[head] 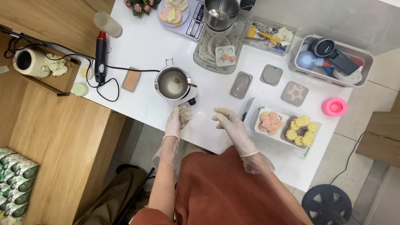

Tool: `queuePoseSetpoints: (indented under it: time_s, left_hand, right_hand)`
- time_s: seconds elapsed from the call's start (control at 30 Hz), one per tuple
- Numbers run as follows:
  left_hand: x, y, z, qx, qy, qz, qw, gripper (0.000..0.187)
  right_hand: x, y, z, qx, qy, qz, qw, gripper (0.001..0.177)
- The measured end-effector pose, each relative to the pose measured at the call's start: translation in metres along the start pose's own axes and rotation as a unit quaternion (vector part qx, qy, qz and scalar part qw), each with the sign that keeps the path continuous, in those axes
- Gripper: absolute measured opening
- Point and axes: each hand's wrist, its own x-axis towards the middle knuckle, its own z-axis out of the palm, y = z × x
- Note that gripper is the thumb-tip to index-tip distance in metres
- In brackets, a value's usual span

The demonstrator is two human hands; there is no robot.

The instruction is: Decorating wax candles by attaching small wax flower shapes using tweezers and melted wax.

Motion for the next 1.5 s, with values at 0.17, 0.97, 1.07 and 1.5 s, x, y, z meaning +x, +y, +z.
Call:
queuePoseSetpoints:
  time_s: [0.17, 0.97, 1.07, 1.5]
  left_hand:
    - [-0.019, 0.005, 0.003, 0.006, 0.004, 0.010, 1.000, 0.058]
    - [-0.006, 0.031, -0.051, -0.012, -0.177, -0.042, 0.983, 0.067]
    - [-0.010, 0.034, -0.054, -0.002, -0.175, -0.044, 0.984, 0.065]
    - [-0.017, 0.035, -0.053, -0.030, -0.147, -0.045, 0.988, 0.062]
  right_hand:
    - [0.002, -0.010, 0.002, -0.030, -0.007, -0.005, 1.000, 0.051]
    - [0.090, -0.064, 0.149, -0.066, 0.140, -0.137, 0.978, 0.031]
    - [0.090, -0.074, 0.157, -0.129, 0.111, -0.137, 0.976, 0.031]
    - [0.079, -0.082, 0.137, -0.376, 0.088, -0.317, 0.866, 0.024]
